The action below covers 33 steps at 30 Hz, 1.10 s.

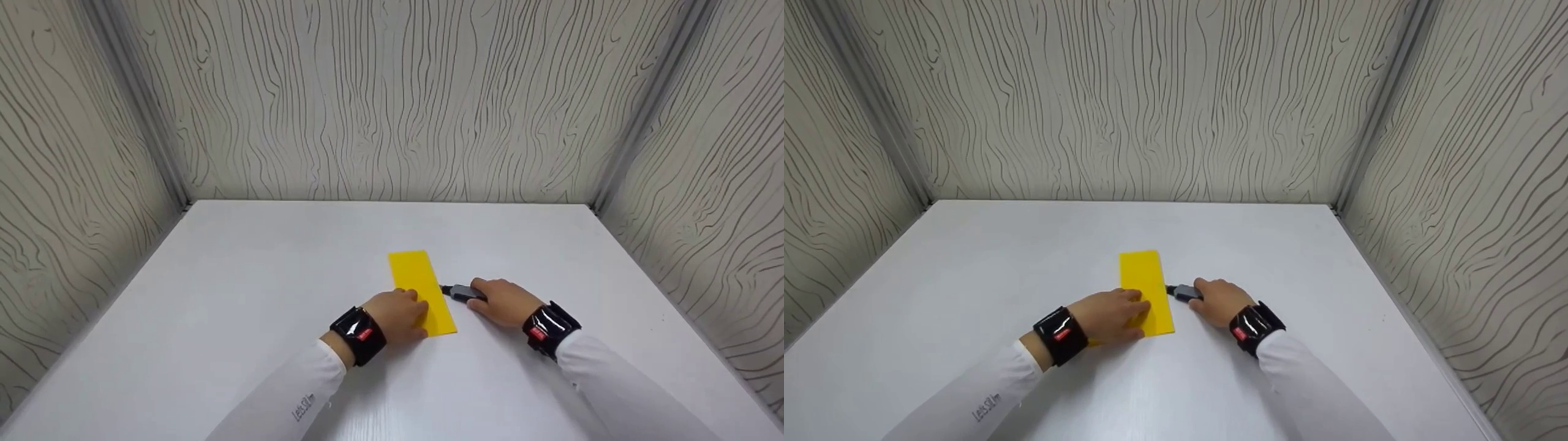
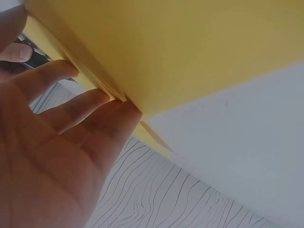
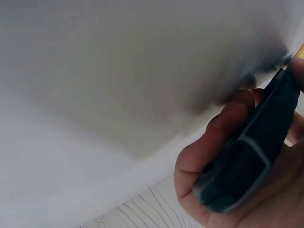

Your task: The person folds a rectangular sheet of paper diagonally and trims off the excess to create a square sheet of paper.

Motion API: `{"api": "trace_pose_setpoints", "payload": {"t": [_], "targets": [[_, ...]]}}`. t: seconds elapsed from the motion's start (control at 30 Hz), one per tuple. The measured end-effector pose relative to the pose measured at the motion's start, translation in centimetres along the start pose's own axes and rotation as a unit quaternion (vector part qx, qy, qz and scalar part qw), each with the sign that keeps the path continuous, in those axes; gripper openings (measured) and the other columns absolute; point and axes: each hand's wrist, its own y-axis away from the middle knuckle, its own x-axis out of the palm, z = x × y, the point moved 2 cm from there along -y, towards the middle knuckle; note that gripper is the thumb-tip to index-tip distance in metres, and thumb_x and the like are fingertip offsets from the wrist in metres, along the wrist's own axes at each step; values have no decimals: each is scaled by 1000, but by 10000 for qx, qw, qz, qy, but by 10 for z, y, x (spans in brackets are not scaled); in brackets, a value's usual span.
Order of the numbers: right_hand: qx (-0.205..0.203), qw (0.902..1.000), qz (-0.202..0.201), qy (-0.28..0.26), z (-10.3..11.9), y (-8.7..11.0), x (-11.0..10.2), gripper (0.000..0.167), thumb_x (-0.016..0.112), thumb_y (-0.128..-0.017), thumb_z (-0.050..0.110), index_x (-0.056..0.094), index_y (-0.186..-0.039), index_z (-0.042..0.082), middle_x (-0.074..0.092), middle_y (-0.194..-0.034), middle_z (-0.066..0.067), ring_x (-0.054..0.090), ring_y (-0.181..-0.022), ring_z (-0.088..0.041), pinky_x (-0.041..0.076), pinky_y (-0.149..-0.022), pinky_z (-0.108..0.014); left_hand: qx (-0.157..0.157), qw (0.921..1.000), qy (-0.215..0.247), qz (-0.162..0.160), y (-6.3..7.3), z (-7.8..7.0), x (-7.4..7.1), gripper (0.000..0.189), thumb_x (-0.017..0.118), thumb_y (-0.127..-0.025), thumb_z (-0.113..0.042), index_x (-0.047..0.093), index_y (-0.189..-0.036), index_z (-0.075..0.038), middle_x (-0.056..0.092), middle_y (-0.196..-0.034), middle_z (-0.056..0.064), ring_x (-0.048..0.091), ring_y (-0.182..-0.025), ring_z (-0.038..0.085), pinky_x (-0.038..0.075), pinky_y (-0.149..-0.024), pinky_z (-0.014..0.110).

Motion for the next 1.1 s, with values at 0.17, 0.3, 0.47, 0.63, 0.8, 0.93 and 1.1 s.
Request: {"api": "trace_pose_setpoints", "payload": {"t": [0.17, 0.3, 0.47, 0.63, 0.8, 0.93, 1.1], "targets": [[-29, 10000, -24, 71, 2, -2, -1, 35, 66, -109, 31, 64, -134, 7, 65, -97, -7, 57, -88, -26, 51, -85, -47, -76, 10000, -5, 32, 1, -1, -2, 39, 68, -107, -48, 71, -129, -16, 70, -120, 6, 62, -99, 21, 59, -97, 34], [15, 10000, -43, 58, 1, -5, 0, 34, 66, -109, 31, 64, -134, 8, 64, -96, -6, 57, -88, -26, 50, -85, -47, -117, 9999, -43, 25, 1, -1, -3, 40, 67, -107, -49, 71, -130, -17, 70, -120, 6, 63, -99, 21, 59, -96, 34], [-7, 9999, -93, 38, 2, 1, 1, 33, 67, -108, 31, 65, -132, 8, 63, -92, -5, 56, -85, -25, 48, -83, -45, -148, 9997, 100, 141, -2, 0, -2, 42, 65, -106, -53, 74, -129, -19, 69, -118, 5, 59, -97, 21, 57, -91, 34], [-26, 10000, -71, -30, 7, 13, 5, 32, 69, -107, 33, 65, -129, 11, 60, -89, -3, 55, -83, -23, 45, -79, -43, -398, 9975, 544, 233, -6, 2, -1, 40, 67, -105, -54, 78, -127, -22, 64, -112, 2, 54, -96, 20, 53, -88, 34], [14, 10000, -48, -73, 12, 24, 7, 32, 69, -107, 34, 65, -130, 12, 61, -91, -3, 55, -84, -23, 45, -79, -43, -492, 9968, 602, 201, -9, 0, 0, 39, 73, -103, -51, 76, -128, -22, 63, -110, 2, 55, -98, 22, 54, -88, 33], [58, 9999, -77, -99, 14, 31, 9, 30, 70, -107, 32, 66, -128, 12, 63, -91, -3, 55, -84, -22, 46, -80, -42, -464, 9983, 289, 197, -12, -1, 2, 47, 70, -103, -55, 74, -130, -16, 66, -115, 5, 59, -104, 25, 57, -98, 36], [39, 9999, -110, -65, 18, 39, 9, 26, 70, -107, 33, 65, -123, 14, 63, -93, -2, 55, -83, -22, 47, -79, -42, -459, 9986, 195, 182, -16, 1, 3, 50, 63, -107, -56, 81, -118, -11, 67, -117, 7, 58, -104, 24, 58, -99, 36]]}}
